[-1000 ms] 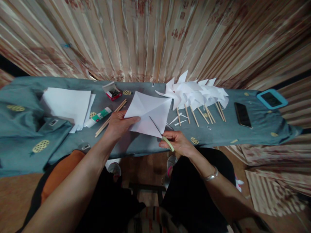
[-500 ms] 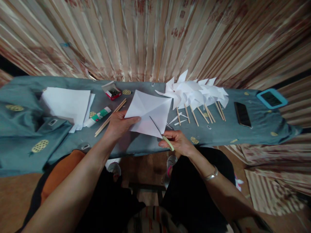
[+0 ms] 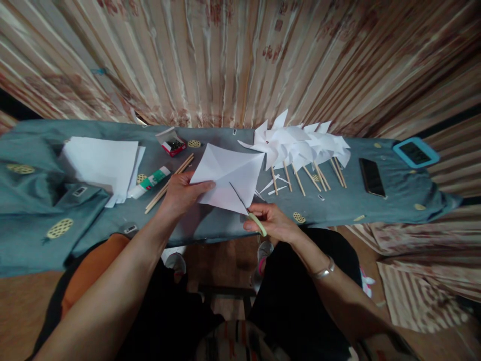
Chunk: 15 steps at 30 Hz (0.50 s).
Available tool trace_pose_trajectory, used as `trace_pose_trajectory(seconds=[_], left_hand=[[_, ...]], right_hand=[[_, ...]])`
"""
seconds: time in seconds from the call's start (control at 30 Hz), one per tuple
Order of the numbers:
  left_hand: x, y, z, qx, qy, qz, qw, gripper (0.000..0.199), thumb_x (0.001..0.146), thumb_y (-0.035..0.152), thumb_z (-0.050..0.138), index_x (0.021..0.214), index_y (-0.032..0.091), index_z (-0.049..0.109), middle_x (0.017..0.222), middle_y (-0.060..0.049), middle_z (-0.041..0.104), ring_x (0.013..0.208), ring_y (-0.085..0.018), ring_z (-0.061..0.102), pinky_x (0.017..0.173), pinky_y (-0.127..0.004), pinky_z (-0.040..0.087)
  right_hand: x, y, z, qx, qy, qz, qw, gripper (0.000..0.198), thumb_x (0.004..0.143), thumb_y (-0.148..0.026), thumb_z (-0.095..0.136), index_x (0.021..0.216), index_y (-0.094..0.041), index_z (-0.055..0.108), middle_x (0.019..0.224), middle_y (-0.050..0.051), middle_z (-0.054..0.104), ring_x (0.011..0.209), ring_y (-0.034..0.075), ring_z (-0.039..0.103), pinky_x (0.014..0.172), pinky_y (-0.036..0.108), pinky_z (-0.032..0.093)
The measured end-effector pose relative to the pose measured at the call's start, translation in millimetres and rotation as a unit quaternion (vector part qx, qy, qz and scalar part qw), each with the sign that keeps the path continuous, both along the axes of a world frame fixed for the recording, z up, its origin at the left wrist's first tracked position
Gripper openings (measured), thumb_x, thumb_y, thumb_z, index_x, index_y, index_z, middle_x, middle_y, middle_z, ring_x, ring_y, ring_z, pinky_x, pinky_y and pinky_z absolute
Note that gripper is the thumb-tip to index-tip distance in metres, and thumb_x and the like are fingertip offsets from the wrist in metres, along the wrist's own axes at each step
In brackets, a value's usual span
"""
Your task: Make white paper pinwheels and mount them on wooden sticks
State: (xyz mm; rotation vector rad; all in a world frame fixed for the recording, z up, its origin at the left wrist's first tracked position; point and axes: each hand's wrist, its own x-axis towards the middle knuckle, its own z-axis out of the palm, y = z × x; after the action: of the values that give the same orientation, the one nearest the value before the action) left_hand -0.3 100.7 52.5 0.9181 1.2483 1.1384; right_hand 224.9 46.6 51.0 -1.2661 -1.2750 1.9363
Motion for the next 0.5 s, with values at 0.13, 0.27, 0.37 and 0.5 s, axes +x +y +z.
trace_pose_trajectory(seconds=[0.13,0.27,0.37,0.5], left_hand=[[-8.3,4.8,1.8,-0.006,0.002,0.046,0.999,0.031,0.044,0.024,0.084,0.071,0.014,0.072,0.068,-0.002,0.070,0.058,-0.016,0.061,0.059,-0.029,0.051],[-18.4,8.1,5.3,0.007,-0.002,0.077,0.997,0.032,0.043,0.026,0.085,0.069,0.014,0.072,0.067,-0.002,0.070,0.057,-0.014,0.060,0.058,-0.027,0.050],[-24.1,7.5,7.1,0.017,0.007,0.094,0.995,0.031,0.045,0.026,0.084,0.070,0.014,0.072,0.068,-0.003,0.071,0.058,-0.015,0.061,0.058,-0.028,0.051],[-25.8,4.2,7.8,0.019,0.037,0.089,0.995,0.030,0.045,0.028,0.083,0.070,0.014,0.073,0.068,-0.004,0.071,0.057,-0.016,0.061,0.056,-0.027,0.050]], right_hand=[[9.2,0.8,1.7,0.001,-0.019,0.027,0.999,0.046,0.057,-0.041,0.088,0.089,-0.015,0.069,0.068,-0.005,0.058,0.058,0.006,0.047,0.052,0.018,0.037],[32.5,3.4,10.2,0.034,-0.039,0.087,0.995,0.047,0.062,-0.048,0.084,0.089,-0.013,0.069,0.067,-0.005,0.056,0.060,0.007,0.048,0.056,0.020,0.039],[51.1,5.6,19.9,0.059,-0.042,0.092,0.993,0.051,0.064,-0.051,0.082,0.095,-0.013,0.070,0.068,-0.003,0.059,0.060,0.009,0.051,0.057,0.022,0.039],[59.4,10.8,26.0,0.141,-0.036,-0.075,0.986,0.047,0.064,-0.045,0.084,0.100,-0.018,0.070,0.074,-0.001,0.065,0.064,0.012,0.057,0.061,0.025,0.044]])
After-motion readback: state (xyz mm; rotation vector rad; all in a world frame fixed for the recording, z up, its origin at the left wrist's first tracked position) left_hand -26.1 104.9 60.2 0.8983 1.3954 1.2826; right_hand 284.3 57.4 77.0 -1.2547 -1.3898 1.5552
